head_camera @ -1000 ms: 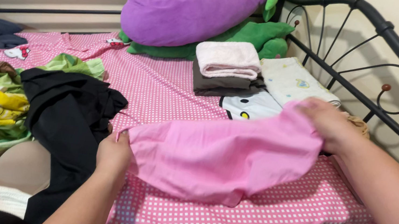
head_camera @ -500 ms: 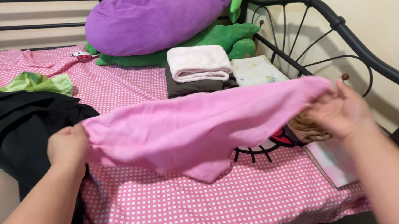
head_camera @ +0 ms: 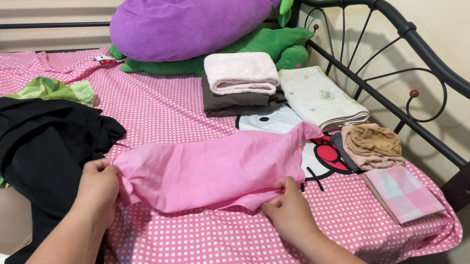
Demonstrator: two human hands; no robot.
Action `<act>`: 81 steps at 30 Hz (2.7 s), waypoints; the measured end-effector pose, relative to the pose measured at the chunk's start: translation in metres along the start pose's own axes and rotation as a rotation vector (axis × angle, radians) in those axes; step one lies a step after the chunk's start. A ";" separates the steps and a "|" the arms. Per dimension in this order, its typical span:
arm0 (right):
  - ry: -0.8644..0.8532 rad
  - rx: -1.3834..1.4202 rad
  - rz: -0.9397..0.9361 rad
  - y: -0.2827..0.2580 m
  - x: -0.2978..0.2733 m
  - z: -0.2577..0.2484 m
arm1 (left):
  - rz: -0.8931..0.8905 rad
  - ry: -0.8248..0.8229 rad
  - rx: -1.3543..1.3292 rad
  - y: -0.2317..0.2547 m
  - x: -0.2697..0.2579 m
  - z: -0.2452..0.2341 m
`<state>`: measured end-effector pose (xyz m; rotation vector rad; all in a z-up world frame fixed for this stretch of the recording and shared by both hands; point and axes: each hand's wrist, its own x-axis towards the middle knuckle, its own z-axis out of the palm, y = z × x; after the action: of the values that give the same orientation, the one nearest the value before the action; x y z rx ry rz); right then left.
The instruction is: The person folds multiple clothing items on a bed, including pants, a towel, a pink top, a yellow bandana, a floral cloth, socks, and underwear. Each item is smoothed and folded by hand, then placed in a neat stack on the bed.
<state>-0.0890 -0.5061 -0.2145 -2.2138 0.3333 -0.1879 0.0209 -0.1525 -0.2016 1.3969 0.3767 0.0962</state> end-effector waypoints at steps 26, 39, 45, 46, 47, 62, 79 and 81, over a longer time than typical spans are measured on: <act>0.046 0.847 -0.354 -0.131 0.145 -0.226 | 0.278 -0.489 -0.534 0.217 0.050 0.095; 0.012 0.590 -0.217 0.010 0.015 -0.226 | 0.489 -0.031 0.890 0.101 -0.091 -0.033; -0.284 0.592 0.049 0.135 0.000 -0.264 | 0.440 -0.448 0.750 0.076 -0.132 -0.071; -0.339 0.575 0.050 0.152 0.001 -0.270 | 0.373 -0.496 0.818 0.075 -0.137 -0.072; -0.393 0.559 0.051 0.164 0.002 -0.273 | 0.305 -0.545 0.886 0.075 -0.139 -0.072; 0.148 0.283 -0.069 0.095 0.153 -0.120 | 0.439 -0.007 0.811 -0.028 0.057 0.033; 0.043 0.876 0.112 0.098 0.207 -0.095 | -0.030 -0.183 0.291 -0.041 0.120 0.054; 0.080 0.795 0.071 0.112 0.211 -0.089 | 0.022 -0.162 0.354 -0.045 0.119 0.052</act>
<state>0.0707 -0.7032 -0.2442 -1.4107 0.3103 -0.3091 0.1416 -0.1757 -0.2628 1.7457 0.2498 -0.0695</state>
